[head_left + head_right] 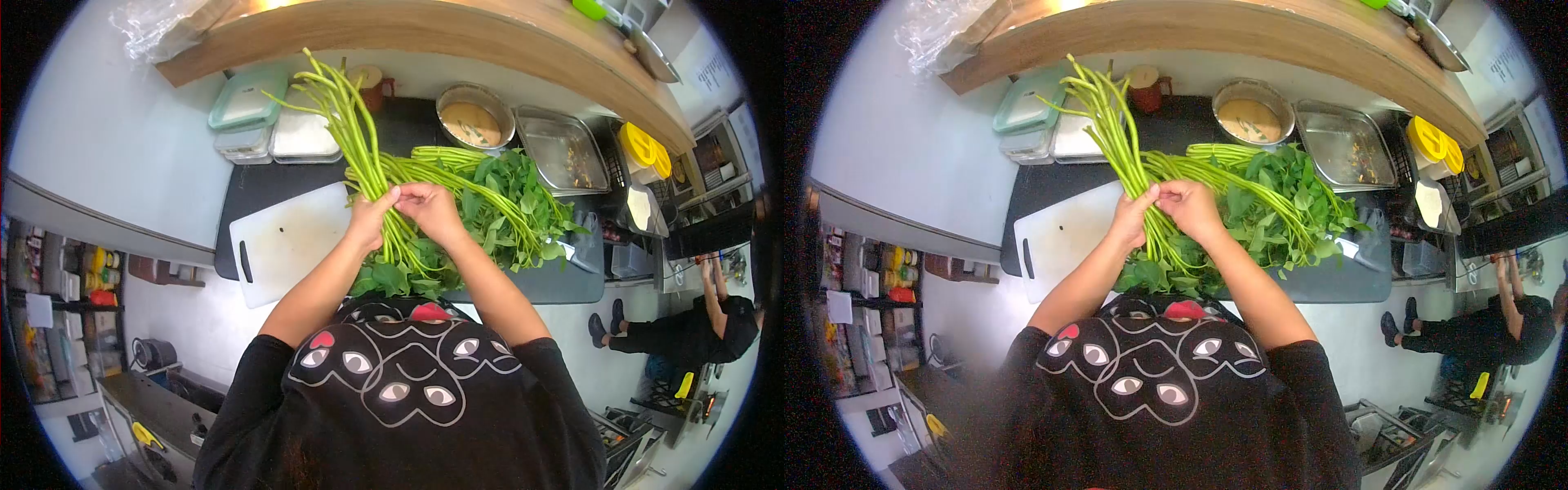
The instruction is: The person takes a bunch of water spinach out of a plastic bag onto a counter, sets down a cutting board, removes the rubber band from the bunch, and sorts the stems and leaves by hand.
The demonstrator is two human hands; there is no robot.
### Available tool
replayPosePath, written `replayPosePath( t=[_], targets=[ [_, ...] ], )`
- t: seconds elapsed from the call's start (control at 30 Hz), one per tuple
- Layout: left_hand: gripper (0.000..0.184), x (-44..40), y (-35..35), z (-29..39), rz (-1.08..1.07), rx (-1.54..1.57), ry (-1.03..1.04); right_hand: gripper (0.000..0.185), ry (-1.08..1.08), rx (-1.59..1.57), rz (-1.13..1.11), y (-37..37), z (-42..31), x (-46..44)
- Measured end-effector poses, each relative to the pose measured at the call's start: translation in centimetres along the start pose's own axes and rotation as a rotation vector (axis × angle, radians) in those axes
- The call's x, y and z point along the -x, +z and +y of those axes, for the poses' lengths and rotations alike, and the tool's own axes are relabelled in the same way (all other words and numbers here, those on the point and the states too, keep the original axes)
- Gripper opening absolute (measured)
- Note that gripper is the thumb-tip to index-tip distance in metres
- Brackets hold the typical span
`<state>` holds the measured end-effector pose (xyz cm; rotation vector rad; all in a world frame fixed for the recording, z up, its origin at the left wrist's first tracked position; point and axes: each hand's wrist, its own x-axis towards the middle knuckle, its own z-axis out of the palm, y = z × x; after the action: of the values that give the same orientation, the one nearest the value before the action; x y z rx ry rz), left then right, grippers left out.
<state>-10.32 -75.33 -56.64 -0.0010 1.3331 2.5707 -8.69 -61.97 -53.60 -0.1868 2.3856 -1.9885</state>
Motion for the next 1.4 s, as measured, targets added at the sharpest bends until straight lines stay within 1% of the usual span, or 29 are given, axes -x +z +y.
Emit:
replayPosePath(
  t=[0.1, 0.13, 0.23, 0.27, 0.33, 0.37, 0.43, 0.47, 0.57, 0.6, 0.7, 0.73, 0.77, 0.83, 0.87, 0.9, 0.93, 0.97, 1.0, 1.03, 1.1, 1.2, 1.27, 1.33, 1.4],
  targets=[
    [0.019, 0.4, 0.6, 1.3, 0.046, 0.038, 0.014, 0.035, -0.071, 0.209, 0.021, 0.3, -1.2, 1.5],
    [0.015, 0.5, -0.1, 2.1, 0.042, 0.002, -0.033, 0.039, -0.078, 0.333, -0.025, -0.1, -2.5, 2.4],
    [0.010, 0.4, -2.9, 4.2, 0.166, 0.031, -0.024, 0.042, -0.006, 0.332, -0.110, -1.6, -0.8, 4.4],
    [0.011, 0.1, -4.0, 4.7, 0.182, 0.065, 0.006, 0.043, 0.160, 0.171, -0.182, -2.6, 0.4, 5.0],
    [0.012, -0.5, -6.5, 5.5, 0.220, 0.129, 0.071, 0.046, 0.160, 0.273, -0.124, -4.2, 4.6, 6.2],
    [0.013, -0.9, -7.6, 5.9, 0.268, 0.141, 0.069, 0.047, 0.155, 0.324, -0.097, -4.8, 5.8, 6.6],
    [0.015, -1.6, -9.9, 6.4, 0.365, 0.165, 0.064, 0.049, 0.246, 0.763, -0.125, -5.5, 4.9, 7.9],
    [0.019, -1.8, -10.3, 6.9, 0.348, 0.282, -0.021, 0.049, 0.291, 0.982, -0.136, -5.9, 4.4, 8.2],
    [0.021, -1.2, -10.9, 7.7, 0.313, 0.316, -0.105, 0.051, 0.369, 0.785, -0.315, -7.6, 4.5, 7.6],
    [0.024, -1.1, -11.0, 7.7, 0.314, 0.297, -0.106, 0.038, 0.434, 0.789, -0.352, -7.3, 1.0, 6.8],
    [0.019, -1.0, -11.3, 7.0, 0.179, 0.274, -0.091, 0.029, -0.169, 0.699, 0.017, -5.9, -2.7, 5.1],
    [0.016, -0.9, -11.0, 6.6, 0.142, 0.266, -0.020, 0.030, -0.290, 0.654, 0.027, -5.2, -4.2, 4.5],
    [0.016, -0.7, -9.9, 6.6, 0.110, 0.228, 0.014, 0.032, -0.411, 0.608, 0.036, -4.2, -5.5, 3.7],
    [0.017, -0.1, -7.2, 7.0, 0.046, 0.151, 0.083, 0.030, -0.333, 0.366, -0.124, -1.8, -6.5, 2.4],
    [0.021, 0.1, -6.5, 7.2, -0.028, 0.111, 0.092, 0.031, -0.312, 0.306, -0.237, -0.4, -6.0, 2.1],
    [0.020, 0.4, -6.2, 7.8, -0.020, 0.102, 0.106, 0.034, -0.292, 0.246, -0.349, 0.5, -4.7, 1.7],
    [0.019, 0.6, -6.1, 8.5, -0.014, 0.091, 0.119, 0.046, -0.126, 0.438, -0.570, 0.4, -2.6, 1.3],
    [0.018, 0.9, -6.2, 9.2, -0.007, 0.080, 0.132, 0.047, -0.004, 0.621, -0.601, -0.3, -2.6, 1.6],
    [0.018, 1.3, -6.7, 9.9, 0.063, 0.011, 0.177, 0.049, 0.119, 0.807, -0.630, -1.3, -2.8, 2.1],
    [0.018, 1.8, -7.5, 10.5, 0.083, -0.006, 0.180, 0.051, 0.246, 0.991, -0.659, -2.3, -2.8, 2.6],
    [0.018, 2.9, -9.0, 11.5, 0.131, -0.041, 0.178, 0.053, 0.370, 1.148, -0.683, -4.6, -0.6, 3.5],
    [0.018, 3.7, -9.9, 11.0, 0.187, -0.058, 0.161, 0.040, 0.452, 1.204, -0.688, -5.3, -0.6, 2.9],
    [0.018, 3.8, -9.8, 10.0, 0.176, -0.079, 0.151, 0.027, -0.057, 0.828, -0.296, -2.8, -0.7, 1.9],
    [0.018, 3.7, -8.8, 9.1, 0.090, -0.046, 0.118, 0.025, -0.347, 0.566, -0.202, 0.9, -1.3, -0.4],
    [0.017, 3.8, -7.8, 9.0, 0.003, 0.010, 0.078, 0.027, -0.369, 0.408, -0.298, 4.1, 1.3, -2.2]
  ],
)
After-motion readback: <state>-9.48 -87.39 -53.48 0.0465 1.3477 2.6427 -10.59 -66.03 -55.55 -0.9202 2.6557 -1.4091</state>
